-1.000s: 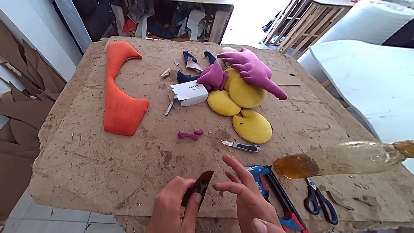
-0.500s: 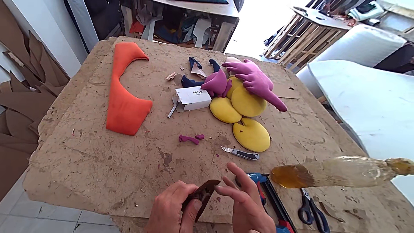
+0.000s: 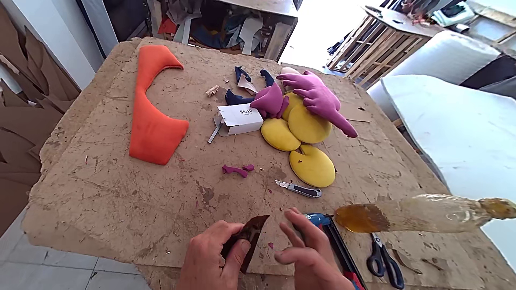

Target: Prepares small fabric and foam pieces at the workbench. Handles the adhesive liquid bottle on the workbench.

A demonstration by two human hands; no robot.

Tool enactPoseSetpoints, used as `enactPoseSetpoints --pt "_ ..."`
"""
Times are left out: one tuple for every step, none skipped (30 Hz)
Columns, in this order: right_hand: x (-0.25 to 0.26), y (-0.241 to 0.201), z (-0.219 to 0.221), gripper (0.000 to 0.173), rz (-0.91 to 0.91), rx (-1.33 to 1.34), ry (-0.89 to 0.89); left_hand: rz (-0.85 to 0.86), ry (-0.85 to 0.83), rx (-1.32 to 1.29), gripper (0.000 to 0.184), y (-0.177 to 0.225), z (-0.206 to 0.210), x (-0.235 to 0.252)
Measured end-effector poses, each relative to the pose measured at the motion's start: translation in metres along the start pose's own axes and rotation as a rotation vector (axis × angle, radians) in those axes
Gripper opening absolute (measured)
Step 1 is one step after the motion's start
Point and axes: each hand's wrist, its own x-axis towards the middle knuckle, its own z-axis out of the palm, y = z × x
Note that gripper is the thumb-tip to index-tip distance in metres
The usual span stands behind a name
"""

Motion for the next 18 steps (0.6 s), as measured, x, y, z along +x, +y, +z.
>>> enactPoseSetpoints --pt "0.0 -0.001 -0.001 0.051 0.005 -0.015 0.001 -0.062 -0.013 -0.076 0.027 -0.001 -0.001 0.0" --pt "-0.001 0.001 -0.001 0.053 0.004 -0.043 -0.005 -0.123 -0.027 -0.16 0.03 -0.001 -0.001 -0.001" --pt "-0.001 0.003 -0.001 0.056 -0.006 -0.079 -0.016 -0.168 -0.033 -0.223 0.034 0.0 -0.001 -0.002" --pt "-0.001 0.006 0.0 0.058 -0.02 -0.117 -0.025 -0.197 -0.031 -0.251 0.036 0.001 -0.001 -0.003" --pt "-0.001 0.008 0.001 0.06 -0.029 -0.141 -0.032 -0.211 -0.03 -0.254 0.034 0.002 -0.002 -0.003" --pt "-0.001 0.009 0.001 0.06 -0.035 -0.155 -0.041 -0.208 -0.03 -0.247 0.031 0.003 -0.003 -0.004" --pt "-0.001 0.009 0.001 0.061 -0.039 -0.166 -0.05 -0.19 -0.031 -0.238 0.027 0.003 -0.005 -0.004" --pt "-0.001 0.01 0.001 0.061 -0.043 -0.18 -0.058 -0.166 -0.036 -0.226 0.023 0.002 -0.006 -0.005" --pt "0.0 0.011 0.001 0.062 -0.049 -0.197 -0.066 -0.141 -0.041 -0.21 0.02 0.002 -0.007 -0.006" --pt "0.001 0.011 0.001 0.063 -0.052 -0.211 -0.075 -0.121 -0.049 -0.199 0.017 0.002 -0.007 -0.006" --pt "0.002 0.011 0.001 0.065 -0.05 -0.22 -0.088 -0.11 -0.054 -0.196 0.017 0.002 -0.008 -0.007" --pt "0.002 0.011 0.002 0.066 -0.048 -0.224 -0.099 -0.108 -0.053 -0.2 0.017 0.002 -0.008 -0.007" --pt "0.003 0.011 0.002 0.067 -0.045 -0.224 -0.11 -0.116 -0.045 -0.207 0.018 0.003 -0.007 -0.008" --pt "0.003 0.01 0.002 0.067 -0.042 -0.225 -0.123 -0.131 -0.031 -0.214 0.022 0.003 -0.006 -0.009" --pt "0.003 0.009 0.003 0.067 -0.036 -0.226 -0.134 -0.152 -0.017 -0.215 0.027 0.004 -0.006 -0.009" --pt "0.003 0.009 0.004 0.067 -0.03 -0.232 -0.136 -0.174 -0.003 -0.217 0.032 0.004 -0.005 -0.01" --pt "0.002 0.009 0.004 0.068 -0.024 -0.246 -0.136 -0.193 0.008 -0.22 0.037 0.004 -0.005 -0.01" --pt "0.002 0.009 0.005 0.07 -0.017 -0.264 -0.137 -0.205 0.011 -0.23 0.04 0.005 -0.005 -0.011"
